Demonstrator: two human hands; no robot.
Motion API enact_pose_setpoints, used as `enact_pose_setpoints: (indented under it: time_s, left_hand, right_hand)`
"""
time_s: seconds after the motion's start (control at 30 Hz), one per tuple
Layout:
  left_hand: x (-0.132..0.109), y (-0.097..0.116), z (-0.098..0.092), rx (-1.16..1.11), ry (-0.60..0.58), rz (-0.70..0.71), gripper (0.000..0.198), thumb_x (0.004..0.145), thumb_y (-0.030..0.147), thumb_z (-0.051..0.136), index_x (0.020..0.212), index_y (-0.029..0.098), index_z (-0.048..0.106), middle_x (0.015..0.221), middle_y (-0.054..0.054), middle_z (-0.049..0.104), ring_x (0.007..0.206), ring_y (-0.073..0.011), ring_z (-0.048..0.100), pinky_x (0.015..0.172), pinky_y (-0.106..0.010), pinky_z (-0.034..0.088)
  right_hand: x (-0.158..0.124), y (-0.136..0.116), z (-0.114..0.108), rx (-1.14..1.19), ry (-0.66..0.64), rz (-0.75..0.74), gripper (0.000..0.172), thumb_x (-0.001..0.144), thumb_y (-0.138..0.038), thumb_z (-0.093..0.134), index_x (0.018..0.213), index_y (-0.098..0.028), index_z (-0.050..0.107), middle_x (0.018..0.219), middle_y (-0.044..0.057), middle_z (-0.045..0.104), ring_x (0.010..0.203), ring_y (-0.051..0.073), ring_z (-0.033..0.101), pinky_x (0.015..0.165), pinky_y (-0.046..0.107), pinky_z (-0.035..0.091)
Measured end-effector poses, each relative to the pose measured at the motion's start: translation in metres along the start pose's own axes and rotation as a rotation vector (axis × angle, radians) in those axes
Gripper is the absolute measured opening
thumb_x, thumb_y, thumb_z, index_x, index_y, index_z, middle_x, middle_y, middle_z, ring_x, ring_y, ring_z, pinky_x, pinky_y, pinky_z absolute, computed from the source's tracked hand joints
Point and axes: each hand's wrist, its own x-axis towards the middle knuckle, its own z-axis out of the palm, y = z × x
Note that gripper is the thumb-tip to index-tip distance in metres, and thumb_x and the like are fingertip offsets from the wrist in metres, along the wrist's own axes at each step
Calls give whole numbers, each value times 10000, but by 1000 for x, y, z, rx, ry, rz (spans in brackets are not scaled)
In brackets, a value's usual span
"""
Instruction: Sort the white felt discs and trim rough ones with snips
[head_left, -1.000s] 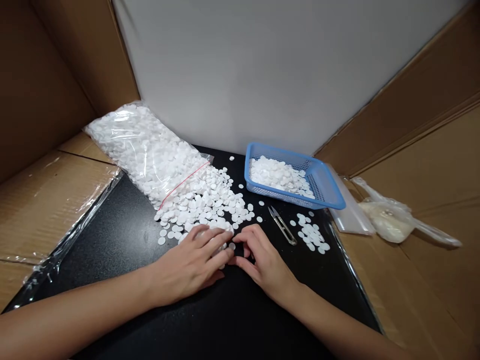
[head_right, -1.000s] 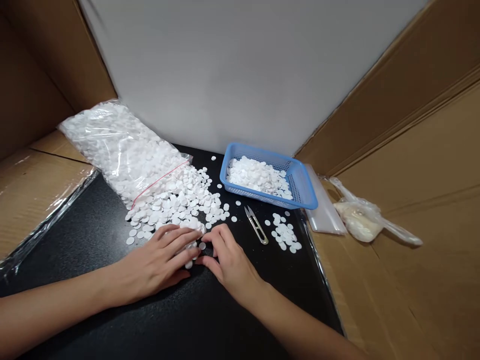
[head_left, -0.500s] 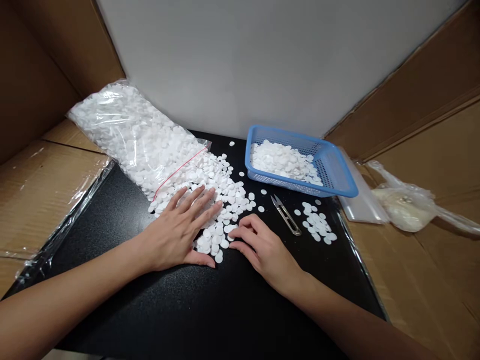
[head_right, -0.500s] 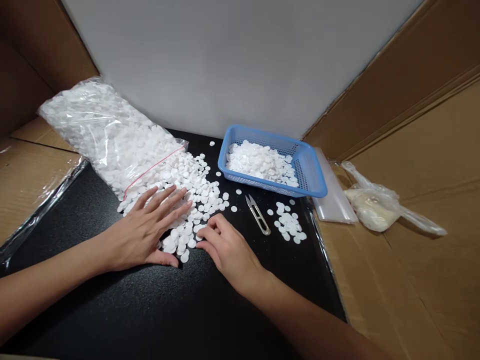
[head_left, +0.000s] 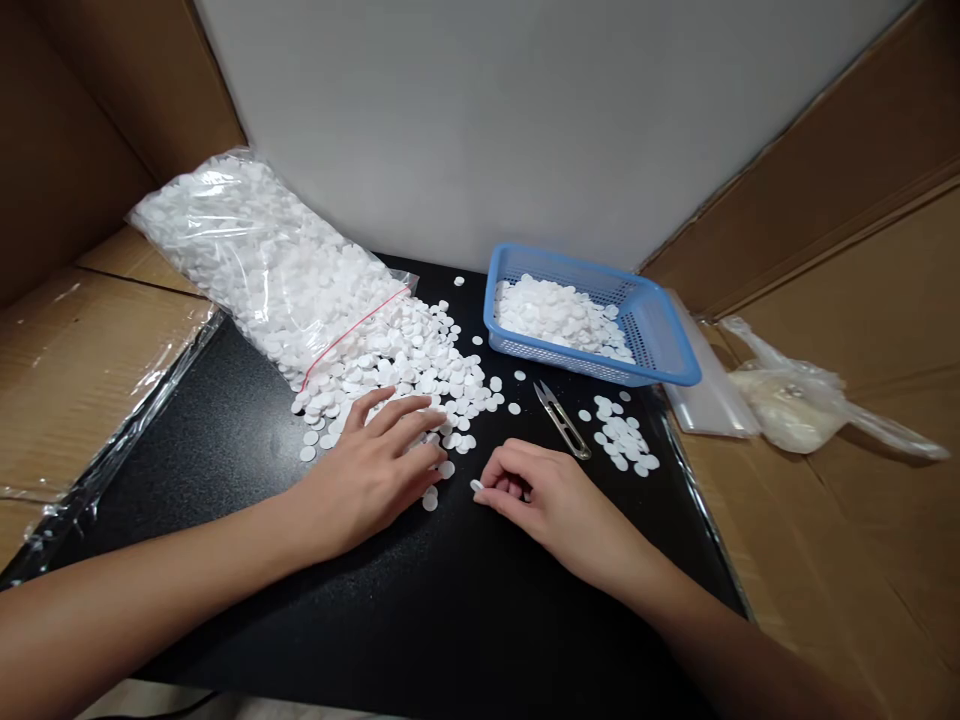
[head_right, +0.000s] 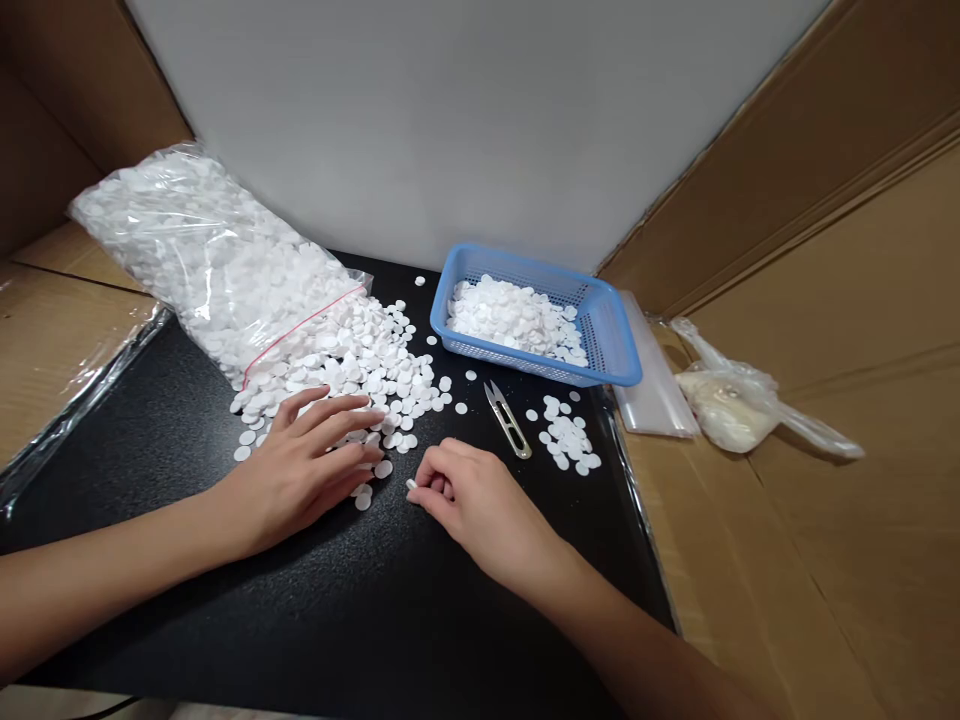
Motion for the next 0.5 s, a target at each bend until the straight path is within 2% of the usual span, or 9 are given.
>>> enact_pose_setpoints:
  time_s: [0.13,0.33,0.5]
  left_hand:
    - [8,5,6,48,10,27,135,979,227,571,967,202,704,1222,-71,697,1248,-310,554,1123,-543,263]
    - [16,6,9,88,92,35,104,907,213,680,807,217,705,1028,-9,736,1153,-273,604,1133,-503,255]
    - [14,11,9,-18,131,88,123,950,193,615,845,212,676,975,4,738,1125,-243,608,1134,-467,198]
  right_hand:
    - [4,6,2,-40,86,-20,101,898,-148,661,888,-223,594,817,-27,549,681,128,546,615,252,445]
    - [4,14,3,24,39,-128,96,930,-125,621,954,-217,637,928,-2,562,671,109,519,624,249,435]
    - [3,11,-3,47,31,-87,136,922,-133,640,805,-201,634,819,-14,580,677,115,532,603,244,407]
